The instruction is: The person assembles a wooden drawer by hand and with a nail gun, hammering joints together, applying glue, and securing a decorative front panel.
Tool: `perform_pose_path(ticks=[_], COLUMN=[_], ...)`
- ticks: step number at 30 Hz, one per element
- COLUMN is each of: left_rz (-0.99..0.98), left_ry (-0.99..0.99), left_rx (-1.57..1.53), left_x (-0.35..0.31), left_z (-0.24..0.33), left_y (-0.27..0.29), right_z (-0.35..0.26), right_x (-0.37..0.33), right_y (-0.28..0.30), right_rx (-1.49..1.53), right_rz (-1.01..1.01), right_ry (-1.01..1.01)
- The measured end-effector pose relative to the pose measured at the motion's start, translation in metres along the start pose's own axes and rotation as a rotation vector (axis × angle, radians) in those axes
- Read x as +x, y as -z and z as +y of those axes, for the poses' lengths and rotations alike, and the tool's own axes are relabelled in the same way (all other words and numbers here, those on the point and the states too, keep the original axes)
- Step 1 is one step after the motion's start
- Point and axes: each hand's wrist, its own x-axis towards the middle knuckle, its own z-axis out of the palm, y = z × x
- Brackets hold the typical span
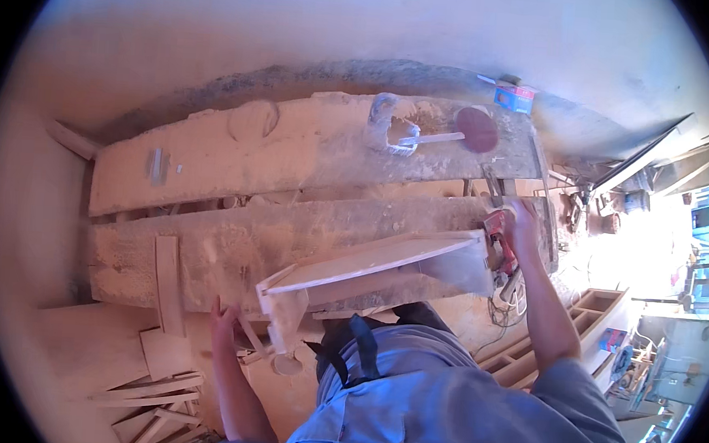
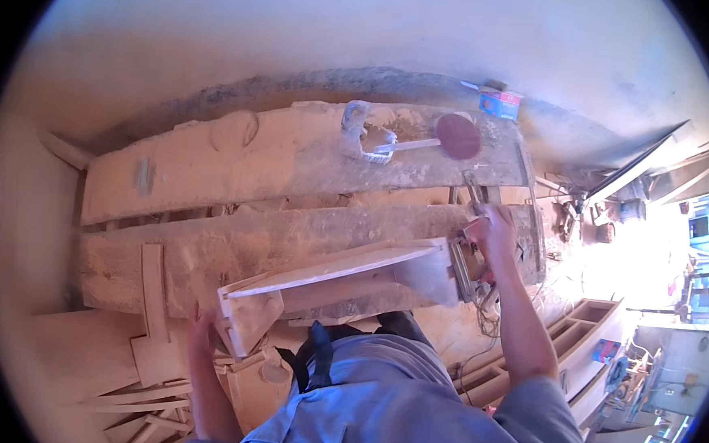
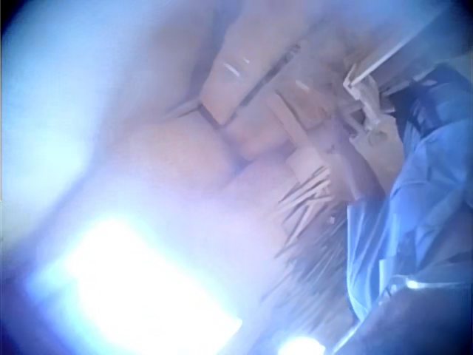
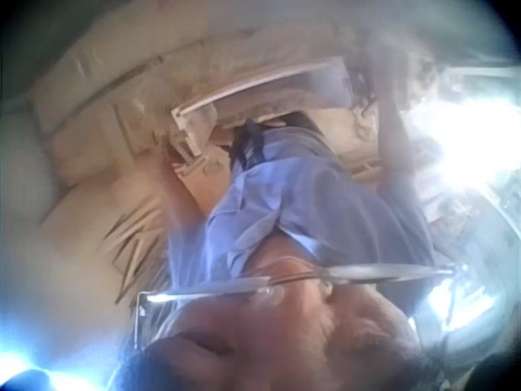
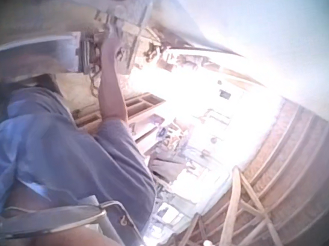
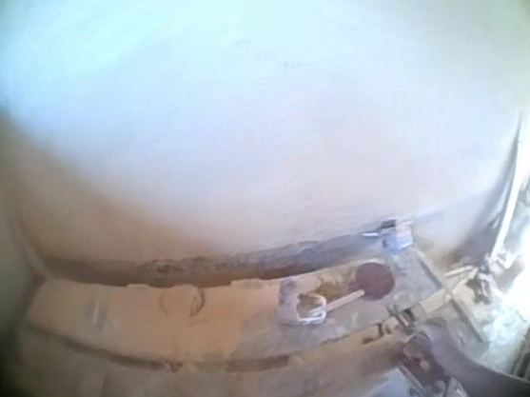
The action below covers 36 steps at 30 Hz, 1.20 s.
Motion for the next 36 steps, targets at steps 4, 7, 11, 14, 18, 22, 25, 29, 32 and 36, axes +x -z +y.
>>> perform_pose_path(ticks=[4,7,11,14,18,22,25,29,32,36], left_rz=[-0.052,-0.269,-0.045,-0.007,0.015,0.193,0.037,0.056,0.069,0.001], left_ry=[-0.27,-0.46,-0.73,-0.862,-0.803,-0.817,-1.015,-1.024,-0.94,-0.852], left_rx=[-0.541,-0.639,-0.44,-0.494,-0.508,-0.368,-0.407,-0.377,-0.415,-0.477], left_x=[-0.132,-0.193,-0.307,-0.343,-0.357,-0.354,-0.362,-0.358,-0.351,-0.351], left_z=[0.017,-0.029,0.088,0.113,0.12,0.119,0.14,0.137,0.13,0.118], left_y=[-0.039,0.004,-0.116,-0.151,-0.158,-0.18,-0.247,-0.258,-0.25,-0.239], right_z=[-0.016,-0.016,-0.004,-0.019,-0.056,-0.041,-0.022,0.038,0.063,0.062], right_x=[0.101,0.161,0.196,0.214,0.227,0.248,0.258,0.251,0.217,0.177], right_y=[-0.046,-0.091,-0.153,-0.168,-0.14,-0.144,-0.14,-0.155,-0.159,-0.147], right_rx=[-0.177,-0.227,-0.275,-0.315,-0.38,-0.35,-0.101,0.444,0.726,0.835], right_rz=[-0.056,-0.068,-0.434,-0.578,-0.59,-0.561,-0.801,-1.198,-1.218,-1.194], right_ry=[0.45,0.662,0.562,0.568,0.716,0.679,0.261,-0.348,-0.563,-0.656])
